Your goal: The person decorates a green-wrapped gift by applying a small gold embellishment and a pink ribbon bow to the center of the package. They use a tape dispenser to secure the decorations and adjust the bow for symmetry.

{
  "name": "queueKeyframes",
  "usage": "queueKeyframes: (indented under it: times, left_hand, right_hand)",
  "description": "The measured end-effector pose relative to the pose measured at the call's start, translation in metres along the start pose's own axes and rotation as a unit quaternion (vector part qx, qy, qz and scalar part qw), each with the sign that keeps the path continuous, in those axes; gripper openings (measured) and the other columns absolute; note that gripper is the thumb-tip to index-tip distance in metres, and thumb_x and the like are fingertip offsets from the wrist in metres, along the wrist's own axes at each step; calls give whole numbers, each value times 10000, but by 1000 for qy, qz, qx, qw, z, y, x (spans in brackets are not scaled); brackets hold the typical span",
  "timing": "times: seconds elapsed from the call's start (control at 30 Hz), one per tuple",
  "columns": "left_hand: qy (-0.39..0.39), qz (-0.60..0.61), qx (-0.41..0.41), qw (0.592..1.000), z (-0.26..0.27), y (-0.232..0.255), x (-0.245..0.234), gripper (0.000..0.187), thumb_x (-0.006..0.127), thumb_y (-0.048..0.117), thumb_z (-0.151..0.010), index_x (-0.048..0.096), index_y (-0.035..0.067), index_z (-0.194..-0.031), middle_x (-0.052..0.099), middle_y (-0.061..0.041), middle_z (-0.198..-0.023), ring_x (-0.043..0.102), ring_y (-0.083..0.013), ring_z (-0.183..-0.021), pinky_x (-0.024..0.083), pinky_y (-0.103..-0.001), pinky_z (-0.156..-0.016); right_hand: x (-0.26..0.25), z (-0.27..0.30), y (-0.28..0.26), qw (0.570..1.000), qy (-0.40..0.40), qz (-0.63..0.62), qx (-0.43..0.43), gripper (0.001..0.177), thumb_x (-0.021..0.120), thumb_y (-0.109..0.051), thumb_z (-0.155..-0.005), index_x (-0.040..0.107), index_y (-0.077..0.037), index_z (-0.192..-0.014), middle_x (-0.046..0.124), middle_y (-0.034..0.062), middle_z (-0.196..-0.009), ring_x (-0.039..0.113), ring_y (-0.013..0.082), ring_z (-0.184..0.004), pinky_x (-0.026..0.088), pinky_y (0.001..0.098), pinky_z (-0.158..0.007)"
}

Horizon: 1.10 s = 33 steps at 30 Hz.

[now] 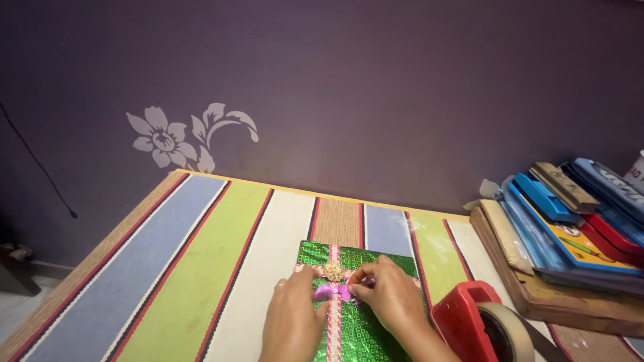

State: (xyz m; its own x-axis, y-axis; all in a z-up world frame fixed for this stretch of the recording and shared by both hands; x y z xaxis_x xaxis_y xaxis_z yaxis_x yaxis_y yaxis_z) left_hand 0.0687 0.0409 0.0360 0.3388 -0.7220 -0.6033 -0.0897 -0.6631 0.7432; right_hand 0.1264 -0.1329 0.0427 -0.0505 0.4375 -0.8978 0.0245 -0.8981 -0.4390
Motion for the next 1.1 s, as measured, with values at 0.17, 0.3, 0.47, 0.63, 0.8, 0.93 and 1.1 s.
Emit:
queueKeyframes:
  times: [0.17,0.3,0.47,0.63,0.8,0.93,1.1]
  left_hand:
    - [-3,-9,49,999,-1,5,2,327,762,53,-762,704,89,-1081,677,-139,-1030,592,-353,-970,464,-472,-868]
    - [-31,-16,-1,999,-1,-4,6,98,755,92,-816,715,96,-906,681,-107,-906,614,-299,-931,482,-436,-868]
    - [-30,24,-27,999,0,-7,5,102,778,104,-773,715,95,-852,704,-80,-818,650,-261,-869,507,-408,-817]
    - [-91,70,-142,983,3,-25,20,69,749,168,-831,729,102,-822,735,-56,-733,733,-211,-718,565,-358,-711]
    - [-107,61,-165,979,5,-26,22,59,742,176,-822,754,118,-813,745,-54,-715,743,-194,-698,572,-338,-709]
    - [-108,79,-172,976,7,-24,25,65,743,175,-814,738,111,-808,741,-43,-709,752,-180,-675,582,-342,-691]
    - [-138,50,-154,977,12,-20,33,69,761,181,-824,779,118,-802,747,-37,-703,739,-149,-679,571,-317,-697]
  right_hand:
    - [-2,4,-4,999,0,19,-26,166,795,-343,-831,803,-215,-937,640,1,-964,693,171,-917,533,372,-826]
    - [-8,9,-6,998,7,16,-65,169,750,-340,-854,803,-248,-985,634,6,-987,679,191,-944,520,379,-851]
    - [-2,8,-2,998,-16,7,-64,205,757,-312,-851,789,-241,-1041,666,-1,-987,694,187,-948,507,377,-876]
    - [2,5,8,996,-12,-69,-56,175,728,-242,-862,767,-201,-1028,695,-4,-1001,738,156,-942,564,322,-858]
    - [-14,11,6,989,69,-92,-92,226,732,-231,-847,747,-148,-1057,691,56,-978,736,186,-910,571,338,-825]
    - [-1,11,16,995,6,-93,-35,318,762,-372,-847,743,-143,-1066,695,20,-1004,742,175,-922,562,327,-856]
    - [9,8,16,997,4,-26,-67,395,840,-402,-773,749,-135,-1049,643,39,-1002,664,193,-955,526,355,-857]
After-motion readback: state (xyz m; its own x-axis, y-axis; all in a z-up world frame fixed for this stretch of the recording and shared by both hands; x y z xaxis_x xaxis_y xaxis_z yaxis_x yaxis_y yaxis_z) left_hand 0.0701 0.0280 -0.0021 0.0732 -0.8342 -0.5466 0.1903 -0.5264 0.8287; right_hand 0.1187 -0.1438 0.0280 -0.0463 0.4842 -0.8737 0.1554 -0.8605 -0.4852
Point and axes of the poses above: each hand's wrist, its own z-axis away from the middle knuckle, its own x-axis out of the palm, y = z × x, the point moved 10 cm from there along -z, towards the middle knuckle
